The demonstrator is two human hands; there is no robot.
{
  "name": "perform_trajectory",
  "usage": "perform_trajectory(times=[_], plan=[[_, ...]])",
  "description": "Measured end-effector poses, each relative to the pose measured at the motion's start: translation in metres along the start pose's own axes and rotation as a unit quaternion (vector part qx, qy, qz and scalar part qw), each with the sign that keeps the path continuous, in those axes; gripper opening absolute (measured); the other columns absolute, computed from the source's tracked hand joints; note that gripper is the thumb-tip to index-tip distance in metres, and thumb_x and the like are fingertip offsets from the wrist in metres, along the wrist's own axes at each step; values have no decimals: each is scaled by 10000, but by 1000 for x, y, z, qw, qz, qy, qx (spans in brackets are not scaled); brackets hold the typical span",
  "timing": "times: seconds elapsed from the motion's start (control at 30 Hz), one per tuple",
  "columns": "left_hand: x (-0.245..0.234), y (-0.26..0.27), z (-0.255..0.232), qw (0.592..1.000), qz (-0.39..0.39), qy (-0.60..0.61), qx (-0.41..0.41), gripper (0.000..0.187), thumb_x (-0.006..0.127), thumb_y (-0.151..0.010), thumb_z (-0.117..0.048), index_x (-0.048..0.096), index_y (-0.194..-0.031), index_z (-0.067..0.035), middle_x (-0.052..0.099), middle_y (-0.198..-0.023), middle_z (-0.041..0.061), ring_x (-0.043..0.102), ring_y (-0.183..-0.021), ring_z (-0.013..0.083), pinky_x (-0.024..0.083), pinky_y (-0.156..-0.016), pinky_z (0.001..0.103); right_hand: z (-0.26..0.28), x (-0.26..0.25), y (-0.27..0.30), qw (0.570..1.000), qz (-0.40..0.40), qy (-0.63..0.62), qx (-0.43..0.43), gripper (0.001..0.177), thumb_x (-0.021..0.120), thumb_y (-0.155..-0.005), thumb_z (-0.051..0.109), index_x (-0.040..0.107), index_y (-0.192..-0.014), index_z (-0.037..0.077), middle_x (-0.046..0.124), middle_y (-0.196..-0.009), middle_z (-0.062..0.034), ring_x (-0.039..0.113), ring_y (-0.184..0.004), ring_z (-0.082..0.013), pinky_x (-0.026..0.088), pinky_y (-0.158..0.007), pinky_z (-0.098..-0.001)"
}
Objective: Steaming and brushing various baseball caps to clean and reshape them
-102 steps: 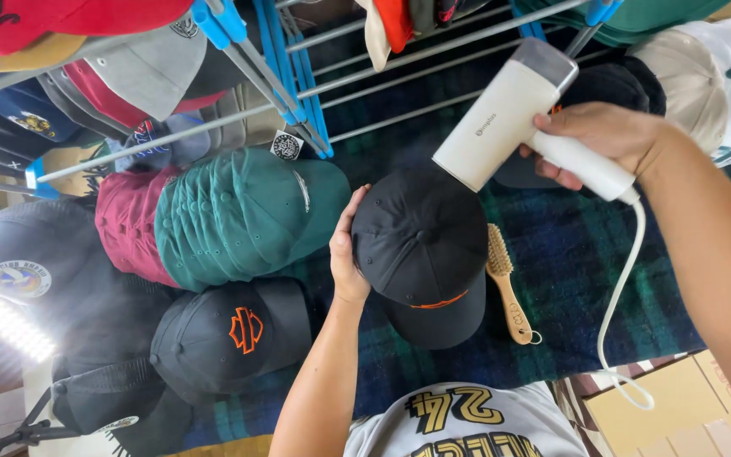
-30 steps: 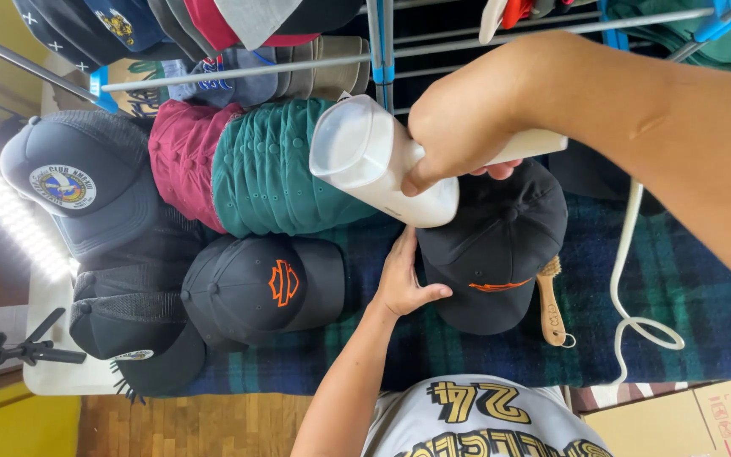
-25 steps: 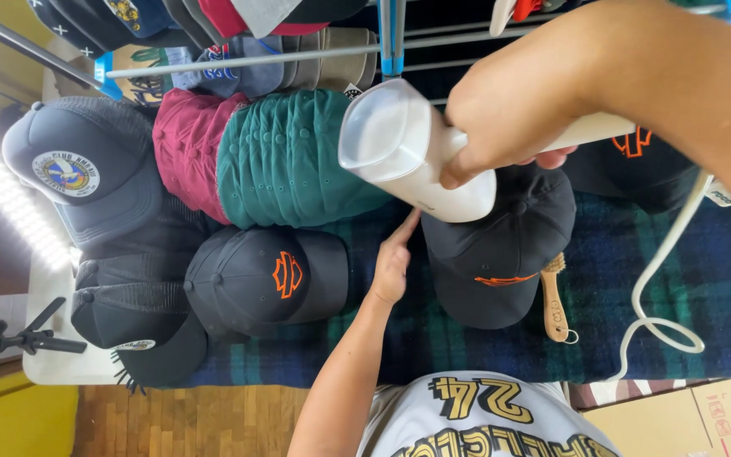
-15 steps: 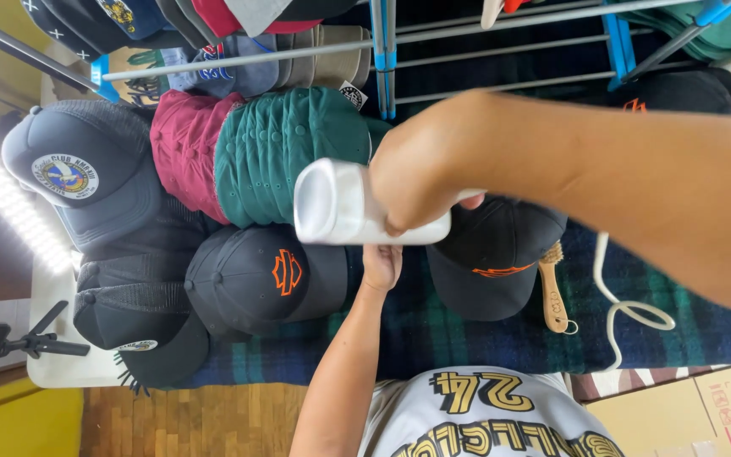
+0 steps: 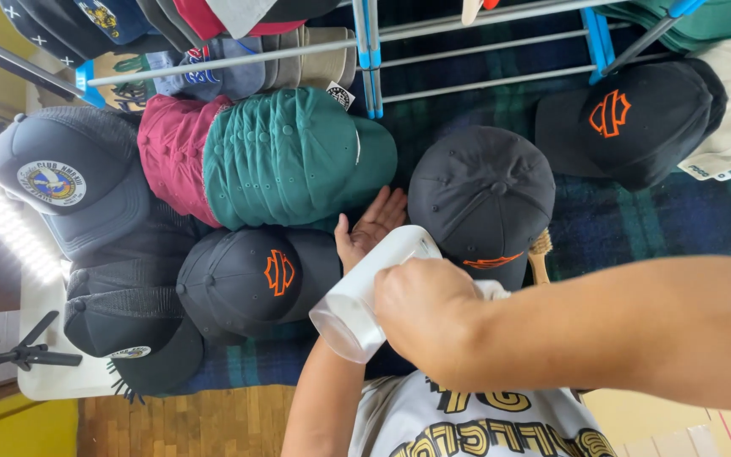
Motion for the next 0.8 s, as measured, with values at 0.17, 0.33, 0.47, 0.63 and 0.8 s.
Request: perform_trajectory(times=[0.17,0.33,0.47,0.63,0.8], plan=[[5,3,-10,998,48,-30,-30,887,243,-984,-678,310,-1611,-53,284,-1652,254,239,-1569,370,133,-1301,497,23,78,-16,987,-135,73,43,261,543,-916,109,672,-1128,26,650,-979,-111,688,-771,-260,559,-400,-412],[10,3,-11,996,51,-52,-46,878,183,-995,-660,301,-1608,-42,279,-1649,263,239,-1568,367,118,-1310,496,26,116,0,956,-254,76,125,119,563,-867,139,586,-959,68,629,-723,-5,628,-607,-136,458,-421,-265],[7,2,-10,997,24,-48,-49,874,256,-989,-653,334,-1590,-23,302,-1638,268,274,-1552,362,157,-1299,487,13,129,36,934,-309,-7,180,157,564,-906,307,527,-936,158,606,-693,-27,646,-493,-146,460,-345,-294],[6,1,-8,998,-1,-44,-53,869,310,-982,-636,344,-1581,-9,326,-1630,260,309,-1537,350,201,-1286,463,-10,176,69,948,-265,-66,164,350,502,-1026,481,538,-986,135,601,-736,-46,655,-499,-211,484,-363,-360],[10,2,-5,996,-21,-82,-40,853,346,-991,-594,327,-1573,30,323,-1623,284,334,-1518,364,221,-1277,463,-46,247,81,913,-208,-288,201,420,579,-848,428,538,-1197,197,719,-1028,-26,753,-853,-330,616,-672,-535]])
Point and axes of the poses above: each hand's wrist, its own y-axis away from the middle knuckle, its own x-axis out of the palm, z = x × y, the point moved 2 cm from there along -y, towards the middle knuckle
